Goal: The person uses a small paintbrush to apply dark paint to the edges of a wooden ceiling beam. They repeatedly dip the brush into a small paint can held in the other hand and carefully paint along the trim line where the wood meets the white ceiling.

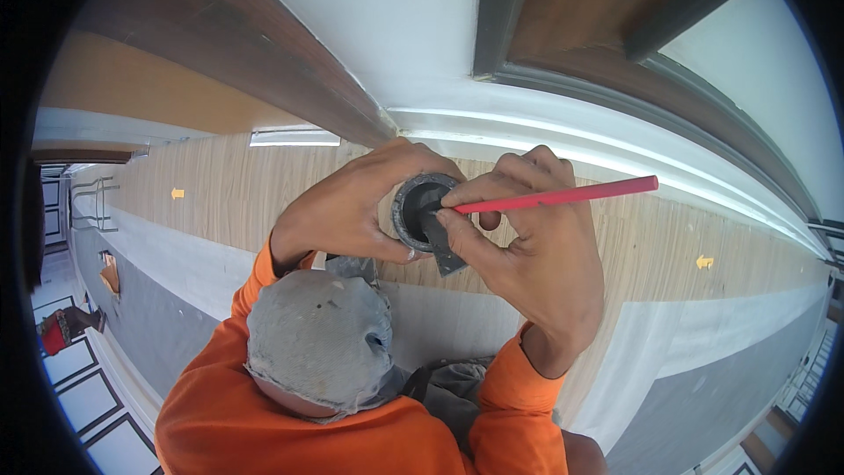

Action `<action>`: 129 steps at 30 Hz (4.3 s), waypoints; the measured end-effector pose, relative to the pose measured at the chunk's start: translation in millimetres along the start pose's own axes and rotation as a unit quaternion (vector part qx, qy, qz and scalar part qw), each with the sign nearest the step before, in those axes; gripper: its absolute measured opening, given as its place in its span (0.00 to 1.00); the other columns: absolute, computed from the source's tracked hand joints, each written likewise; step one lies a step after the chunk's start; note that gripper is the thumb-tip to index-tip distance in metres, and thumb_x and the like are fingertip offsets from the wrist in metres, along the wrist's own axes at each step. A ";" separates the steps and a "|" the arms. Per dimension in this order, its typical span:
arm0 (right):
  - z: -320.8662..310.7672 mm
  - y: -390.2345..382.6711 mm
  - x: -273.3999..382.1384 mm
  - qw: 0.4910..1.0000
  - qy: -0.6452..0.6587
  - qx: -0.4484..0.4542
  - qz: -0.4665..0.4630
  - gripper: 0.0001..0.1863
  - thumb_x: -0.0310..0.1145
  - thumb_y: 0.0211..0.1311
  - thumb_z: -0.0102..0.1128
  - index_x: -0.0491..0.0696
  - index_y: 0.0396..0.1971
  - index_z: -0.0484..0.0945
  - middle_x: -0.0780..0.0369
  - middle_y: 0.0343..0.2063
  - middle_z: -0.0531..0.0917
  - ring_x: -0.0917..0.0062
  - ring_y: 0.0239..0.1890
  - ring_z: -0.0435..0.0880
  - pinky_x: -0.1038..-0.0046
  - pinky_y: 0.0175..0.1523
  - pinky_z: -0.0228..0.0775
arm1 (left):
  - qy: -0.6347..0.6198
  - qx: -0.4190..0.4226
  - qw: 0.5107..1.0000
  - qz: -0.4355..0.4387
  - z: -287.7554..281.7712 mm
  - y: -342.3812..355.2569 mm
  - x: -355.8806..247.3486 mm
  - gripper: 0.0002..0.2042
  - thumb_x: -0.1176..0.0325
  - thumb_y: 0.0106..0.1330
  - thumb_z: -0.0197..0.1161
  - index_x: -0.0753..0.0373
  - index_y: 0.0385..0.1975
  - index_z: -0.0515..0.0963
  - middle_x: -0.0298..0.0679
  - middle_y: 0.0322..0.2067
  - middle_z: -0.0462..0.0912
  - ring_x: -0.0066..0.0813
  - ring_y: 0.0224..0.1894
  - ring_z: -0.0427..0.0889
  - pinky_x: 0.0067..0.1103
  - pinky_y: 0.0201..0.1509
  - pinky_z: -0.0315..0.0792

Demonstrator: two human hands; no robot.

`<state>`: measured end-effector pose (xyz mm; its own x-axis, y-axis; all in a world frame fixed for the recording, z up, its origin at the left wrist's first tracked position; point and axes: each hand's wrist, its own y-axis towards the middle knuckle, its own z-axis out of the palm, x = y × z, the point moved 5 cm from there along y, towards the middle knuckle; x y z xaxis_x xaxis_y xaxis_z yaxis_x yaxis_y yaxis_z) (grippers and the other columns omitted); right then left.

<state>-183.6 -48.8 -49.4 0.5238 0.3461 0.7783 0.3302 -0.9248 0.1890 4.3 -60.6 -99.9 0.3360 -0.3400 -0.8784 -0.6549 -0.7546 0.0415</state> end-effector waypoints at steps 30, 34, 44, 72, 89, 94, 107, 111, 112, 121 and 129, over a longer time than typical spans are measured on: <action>12.8 -3.2 -85.6 0.877 0.294 -0.379 -0.025 0.09 0.18 0.64 0.71 0.40 0.43 0.85 0.59 0.37 0.89 0.79 0.40 0.88 0.80 0.44 0.78 | -0.045 -0.071 0.993 -0.081 -17.2 -18.6 24.3 0.41 0.71 0.36 0.79 0.58 0.61 0.79 0.39 0.57 0.84 0.37 0.61 0.82 0.32 0.70 0.71; 18.3 1.0 -72.2 0.896 0.208 -0.392 -0.013 0.09 0.18 0.62 0.73 0.41 0.42 0.87 0.60 0.38 0.90 0.82 0.38 0.87 0.82 0.42 0.76 | -0.058 -0.071 0.993 -0.080 -16.5 -19.7 24.6 0.41 0.72 0.37 0.79 0.58 0.61 0.79 0.38 0.58 0.84 0.36 0.62 0.82 0.32 0.70 0.71; 27.4 13.5 -68.2 0.899 0.180 -0.394 -0.069 0.09 0.20 0.60 0.74 0.43 0.40 0.88 0.60 0.35 0.91 0.82 0.34 0.88 0.83 0.37 0.75 | -0.080 -0.084 0.990 -0.077 -19.9 -23.8 26.7 0.40 0.71 0.39 0.84 0.59 0.60 0.79 0.41 0.56 0.84 0.38 0.61 0.83 0.33 0.69 0.72; 43.6 7.7 -66.3 0.849 0.193 -0.490 -0.045 0.09 0.19 0.61 0.73 0.40 0.41 0.87 0.58 0.34 0.91 0.81 0.35 0.89 0.81 0.41 0.80 | -0.060 -0.058 0.994 -0.069 -17.3 -21.9 27.3 0.43 0.72 0.41 0.87 0.63 0.63 0.75 0.42 0.59 0.82 0.32 0.63 0.80 0.29 0.69 0.72; 51.0 10.2 -69.9 0.858 0.162 -0.487 -0.029 0.08 0.20 0.61 0.72 0.42 0.41 0.86 0.60 0.35 0.91 0.81 0.36 0.89 0.80 0.42 0.80 | -0.049 -0.056 0.995 -0.066 -21.6 -28.5 29.6 0.44 0.72 0.41 0.87 0.65 0.64 0.74 0.43 0.60 0.82 0.32 0.63 0.80 0.30 0.69 0.72; 56.0 12.4 -65.8 0.847 0.199 -0.488 -0.070 0.08 0.19 0.61 0.72 0.42 0.41 0.86 0.60 0.36 0.91 0.80 0.36 0.90 0.79 0.42 0.80 | -0.082 -0.101 0.987 -0.092 -21.4 -30.9 27.6 0.41 0.70 0.39 0.81 0.57 0.62 0.78 0.39 0.57 0.85 0.36 0.61 0.83 0.31 0.68 0.72; 61.9 12.9 -70.3 0.829 0.194 -0.519 -0.073 0.10 0.18 0.58 0.73 0.43 0.40 0.87 0.58 0.36 0.91 0.73 0.37 0.91 0.75 0.44 0.82 | -0.146 -0.112 0.977 -0.110 -17.0 -30.4 21.6 0.43 0.77 0.40 0.85 0.63 0.63 0.75 0.42 0.59 0.82 0.32 0.60 0.82 0.28 0.68 0.75; 61.5 6.3 -69.4 0.827 0.196 -0.521 -0.078 0.10 0.19 0.58 0.73 0.43 0.40 0.87 0.58 0.36 0.91 0.72 0.37 0.91 0.74 0.44 0.83 | -0.129 -0.106 0.980 -0.104 -13.9 -29.2 21.0 0.43 0.77 0.40 0.85 0.64 0.63 0.75 0.42 0.59 0.82 0.31 0.61 0.82 0.28 0.67 0.75; 60.9 6.5 -70.1 0.834 0.185 -0.516 -0.068 0.10 0.19 0.58 0.73 0.43 0.40 0.87 0.58 0.35 0.90 0.73 0.37 0.91 0.75 0.43 0.82 | -0.126 -0.108 0.981 -0.105 -13.6 -28.4 21.9 0.43 0.77 0.40 0.85 0.64 0.63 0.75 0.41 0.59 0.82 0.31 0.61 0.82 0.28 0.67 0.74; 25.3 2.4 -57.2 0.883 0.313 -0.346 0.047 0.06 0.20 0.62 0.74 0.41 0.39 0.87 0.60 0.34 0.89 0.82 0.35 0.85 0.80 0.41 0.76 | -0.022 -0.080 0.995 -0.050 -13.4 -17.2 26.7 0.39 0.69 0.43 0.83 0.59 0.62 0.77 0.42 0.58 0.83 0.40 0.63 0.80 0.34 0.70 0.70; 9.9 1.4 -18.0 0.991 0.124 -0.039 0.031 0.07 0.21 0.55 0.78 0.43 0.33 0.89 0.63 0.29 0.88 0.82 0.33 0.83 0.78 0.41 0.73 | 0.030 -0.053 0.998 -0.022 -4.7 -12.7 22.4 0.39 0.69 0.42 0.83 0.57 0.62 0.78 0.42 0.58 0.82 0.47 0.63 0.77 0.38 0.70 0.69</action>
<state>-184.9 -54.8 -69.1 0.3287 0.2483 0.9112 0.2376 -0.9555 0.1747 23.2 -61.2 -117.8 0.4039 -0.3362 -0.8508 -0.5654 -0.8229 0.0568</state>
